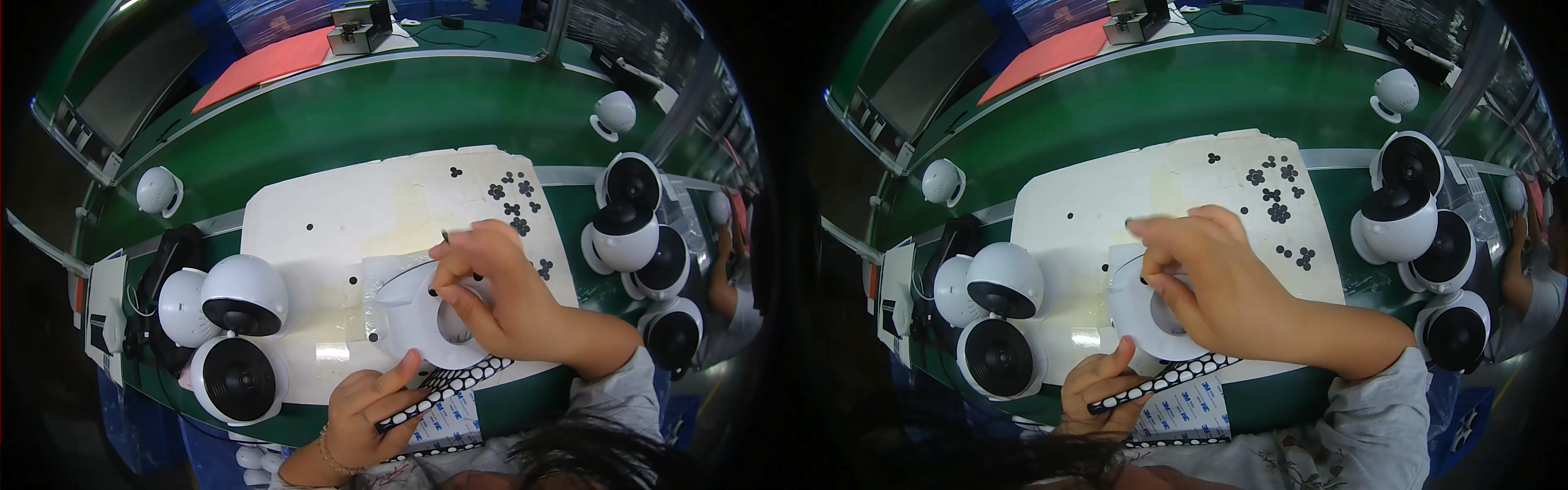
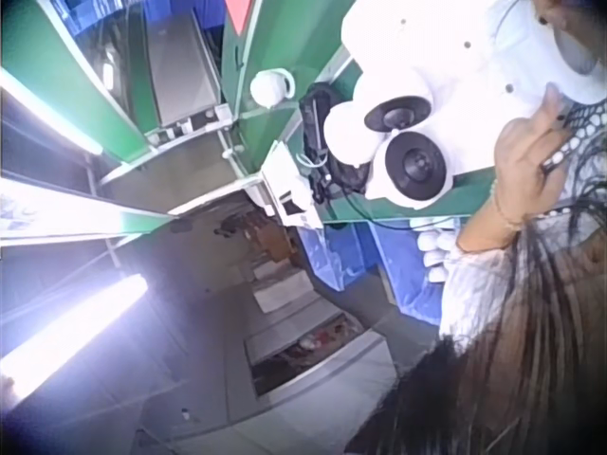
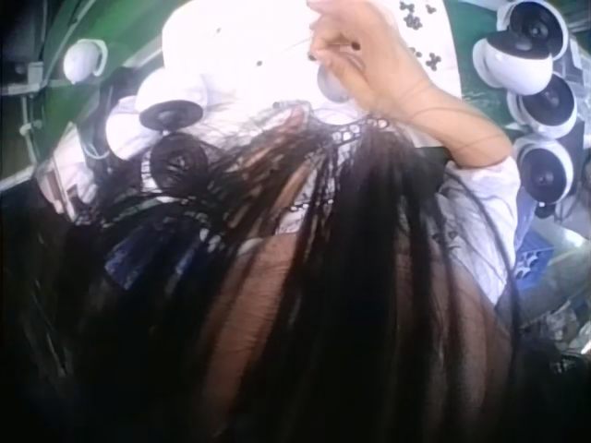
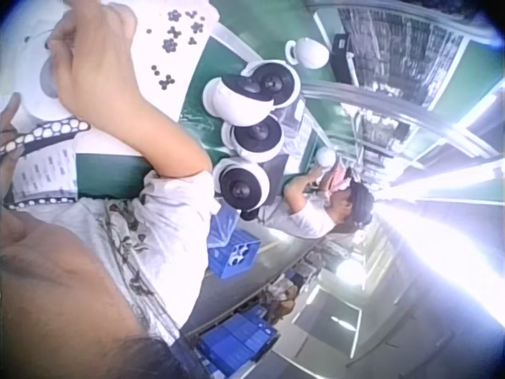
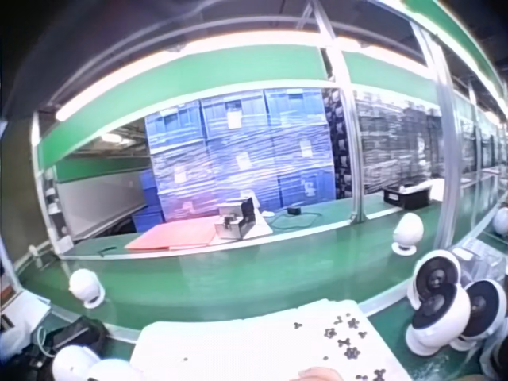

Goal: The person assembles white dome security cameras by hand. They pick up a camera base, peel small black circular stickers from a sheet, and place them into the holes on the base. The person repeats this process for multiple units, moving the finished cameras to the right side of the table.

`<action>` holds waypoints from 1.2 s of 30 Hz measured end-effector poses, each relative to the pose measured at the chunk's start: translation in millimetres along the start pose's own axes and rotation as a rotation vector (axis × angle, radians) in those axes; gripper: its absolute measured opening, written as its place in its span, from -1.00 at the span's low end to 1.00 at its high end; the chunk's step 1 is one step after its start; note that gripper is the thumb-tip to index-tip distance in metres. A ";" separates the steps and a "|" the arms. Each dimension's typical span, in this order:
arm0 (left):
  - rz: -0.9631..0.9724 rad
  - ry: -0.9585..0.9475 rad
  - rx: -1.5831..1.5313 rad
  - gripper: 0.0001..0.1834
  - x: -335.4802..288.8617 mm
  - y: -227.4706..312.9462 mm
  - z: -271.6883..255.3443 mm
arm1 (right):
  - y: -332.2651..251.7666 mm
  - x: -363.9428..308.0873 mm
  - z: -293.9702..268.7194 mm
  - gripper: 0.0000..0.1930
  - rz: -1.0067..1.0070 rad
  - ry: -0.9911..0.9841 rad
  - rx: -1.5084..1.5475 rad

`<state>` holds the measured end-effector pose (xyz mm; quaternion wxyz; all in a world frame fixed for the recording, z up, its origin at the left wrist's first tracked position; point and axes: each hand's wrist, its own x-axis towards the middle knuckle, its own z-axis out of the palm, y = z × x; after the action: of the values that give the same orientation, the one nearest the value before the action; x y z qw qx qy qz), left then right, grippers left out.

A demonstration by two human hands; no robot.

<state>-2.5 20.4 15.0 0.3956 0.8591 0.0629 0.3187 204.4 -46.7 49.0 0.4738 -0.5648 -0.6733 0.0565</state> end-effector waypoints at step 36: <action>0.034 0.034 -0.028 -0.80 5.1 -5.4 3.2 | -12.2 -63.1 -0.8 -0.51 -0.170 -0.045 -0.461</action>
<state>4.2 23.9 12.1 0.4011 0.8488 0.0506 0.3408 190.9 -102.8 20.8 0.3206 -0.5976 -0.7240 -0.1262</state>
